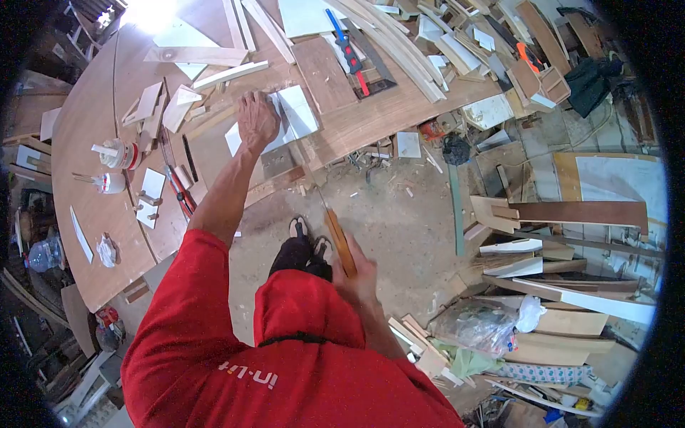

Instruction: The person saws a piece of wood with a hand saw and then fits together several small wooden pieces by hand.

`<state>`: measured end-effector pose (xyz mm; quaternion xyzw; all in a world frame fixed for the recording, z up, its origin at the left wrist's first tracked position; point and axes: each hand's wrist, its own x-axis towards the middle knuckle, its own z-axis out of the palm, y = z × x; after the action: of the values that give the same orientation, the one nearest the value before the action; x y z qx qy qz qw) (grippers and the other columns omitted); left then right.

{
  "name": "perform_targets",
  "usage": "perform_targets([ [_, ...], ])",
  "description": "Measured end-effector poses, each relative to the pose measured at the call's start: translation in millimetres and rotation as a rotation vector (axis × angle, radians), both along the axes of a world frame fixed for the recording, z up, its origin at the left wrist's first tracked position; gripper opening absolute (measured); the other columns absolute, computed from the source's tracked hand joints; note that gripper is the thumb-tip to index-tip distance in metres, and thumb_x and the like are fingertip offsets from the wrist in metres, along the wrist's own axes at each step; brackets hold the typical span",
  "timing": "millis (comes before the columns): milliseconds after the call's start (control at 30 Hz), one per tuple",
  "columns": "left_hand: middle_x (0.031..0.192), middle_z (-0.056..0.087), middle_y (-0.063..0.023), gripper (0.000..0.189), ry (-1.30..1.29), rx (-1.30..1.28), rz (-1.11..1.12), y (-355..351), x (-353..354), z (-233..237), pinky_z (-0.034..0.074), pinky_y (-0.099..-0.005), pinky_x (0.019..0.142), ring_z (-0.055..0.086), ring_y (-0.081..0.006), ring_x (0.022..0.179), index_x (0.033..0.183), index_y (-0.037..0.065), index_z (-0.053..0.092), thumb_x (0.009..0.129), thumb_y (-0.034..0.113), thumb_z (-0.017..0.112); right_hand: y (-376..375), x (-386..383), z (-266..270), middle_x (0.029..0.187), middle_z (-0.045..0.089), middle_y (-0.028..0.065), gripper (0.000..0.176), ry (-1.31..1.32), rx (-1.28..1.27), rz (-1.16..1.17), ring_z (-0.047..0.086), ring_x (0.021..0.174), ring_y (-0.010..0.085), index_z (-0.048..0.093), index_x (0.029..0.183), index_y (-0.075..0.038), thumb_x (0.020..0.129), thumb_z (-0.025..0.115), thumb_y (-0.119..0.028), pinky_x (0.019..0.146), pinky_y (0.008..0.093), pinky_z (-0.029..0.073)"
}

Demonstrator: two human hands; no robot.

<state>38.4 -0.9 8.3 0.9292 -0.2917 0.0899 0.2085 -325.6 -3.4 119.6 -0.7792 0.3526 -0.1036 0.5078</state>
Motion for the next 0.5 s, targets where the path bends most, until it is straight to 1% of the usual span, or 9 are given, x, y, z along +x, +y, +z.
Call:
perform_targets([
  [100, 0.113, 0.053, -0.0215, 0.034, 0.028, 0.090, 0.010, 2.5, 1.3, 9.6, 0.039, -0.0439, 0.097, 0.047, -0.0366, 0.111, 0.111, -0.003, 0.054, 0.086, 0.020, 0.052, 9.7, -20.9, -0.2, 0.081, 0.063, 0.0139, 0.054, -0.159, -0.165, -0.016, 0.055, 0.061, 0.0162, 0.052, 0.135, -0.006, 0.082, 0.060, 0.000, 0.063, 0.0276, 0.049],
  [133, 0.115, 0.052, -0.0213, 0.036, 0.043, 0.135, 0.003, 0.6, -2.2, 11.0, 0.040, -0.0430, 0.097, 0.047, -0.0360, 0.111, 0.112, -0.003, 0.054, 0.085, 0.021, 0.054, 9.5, -15.3, -0.4, 0.081, 0.063, 0.0139, 0.054, -0.157, -0.162, -0.030, 0.055, 0.061, 0.0162, 0.052, 0.135, -0.006, 0.082, 0.060, 0.000, 0.063, 0.0276, 0.049],
  [200, 0.114, 0.052, -0.0213, 0.035, 0.032, 0.070, -0.017, 1.5, 1.3, 0.8, 0.039, -0.0430, 0.098, 0.047, -0.0364, 0.112, 0.112, -0.002, 0.054, 0.085, 0.020, 0.054, -4.9, 22.8, -5.4, 0.102, 0.065, 0.0233, 0.055, -0.071, -0.068, 0.026, 0.071, 0.085, 0.0331, 0.050, 0.135, -0.006, 0.082, 0.062, -0.002, 0.068, 0.0372, 0.056],
  [233, 0.113, 0.053, -0.0213, 0.034, 0.003, 0.097, -0.031, 4.2, 3.9, -5.8, 0.039, -0.0433, 0.098, 0.047, -0.0366, 0.111, 0.111, -0.002, 0.054, 0.085, 0.019, 0.054, -12.1, 46.4, 0.6, 0.106, 0.065, 0.0234, 0.057, 0.117, 0.056, 0.066, 0.070, 0.088, 0.0356, 0.049, 0.137, -0.005, 0.081, 0.061, 0.000, 0.071, 0.0384, 0.057],
  [267, 0.112, 0.053, -0.0213, 0.033, -0.031, 0.126, -0.049, 3.5, 9.0, -11.2, 0.039, -0.0437, 0.097, 0.047, -0.0368, 0.111, 0.111, -0.002, 0.054, 0.085, 0.019, 0.053, -8.8, 44.3, -6.6, 0.106, 0.065, 0.0234, 0.057, 0.107, 0.066, 0.048, 0.070, 0.088, 0.0356, 0.049, 0.137, -0.005, 0.081, 0.061, 0.000, 0.071, 0.0384, 0.057],
  [300, 0.111, 0.053, -0.0216, 0.033, 0.064, 0.119, -0.014, 1.4, 3.5, 5.0, 0.039, -0.0441, 0.097, 0.047, -0.0371, 0.111, 0.110, -0.002, 0.054, 0.086, 0.020, 0.053, -6.6, 40.5, -19.4, 0.107, 0.065, 0.0236, 0.058, -0.035, -0.010, 0.036, 0.069, 0.088, 0.0368, 0.048, 0.138, -0.006, 0.081, 0.061, 0.000, 0.072, 0.0385, 0.057],
  [333, 0.111, 0.053, -0.0216, 0.033, 0.063, 0.124, -0.033, -0.1, 3.3, 1.7, 0.039, -0.0441, 0.097, 0.047, -0.0371, 0.111, 0.110, -0.002, 0.054, 0.086, 0.020, 0.053, -4.0, 33.2, -20.6, 0.108, 0.065, 0.0238, 0.060, -0.164, -0.088, 0.029, 0.069, 0.089, 0.0379, 0.047, 0.138, -0.006, 0.081, 0.061, 0.000, 0.072, 0.0386, 0.057],
  [367, 0.111, 0.053, -0.0217, 0.032, 0.052, 0.104, -0.024, 1.1, 3.3, -2.0, 0.039, -0.0443, 0.097, 0.047, -0.0370, 0.110, 0.109, -0.002, 0.054, 0.086, 0.020, 0.053, -0.9, 12.4, -11.7, 0.082, 0.064, 0.0208, 0.054, -0.088, -0.058, 0.033, 0.069, 0.068, 0.0260, 0.051, 0.135, -0.004, 0.082, 0.060, 0.000, 0.061, 0.0323, 0.053],
  [500, 0.109, 0.054, -0.0212, 0.029, -0.010, 0.110, -0.032, 2.2, 5.7, -2.1, 0.037, -0.0442, 0.098, 0.047, -0.0364, 0.108, 0.106, -0.003, 0.056, 0.091, 0.021, 0.049, 9.7, -11.8, -3.8, 0.080, 0.065, 0.0200, 0.057, -0.265, -0.196, -0.011, 0.069, 0.066, 0.0301, 0.050, 0.136, -0.006, 0.081, 0.061, -0.001, 0.060, 0.0351, 0.053],
])
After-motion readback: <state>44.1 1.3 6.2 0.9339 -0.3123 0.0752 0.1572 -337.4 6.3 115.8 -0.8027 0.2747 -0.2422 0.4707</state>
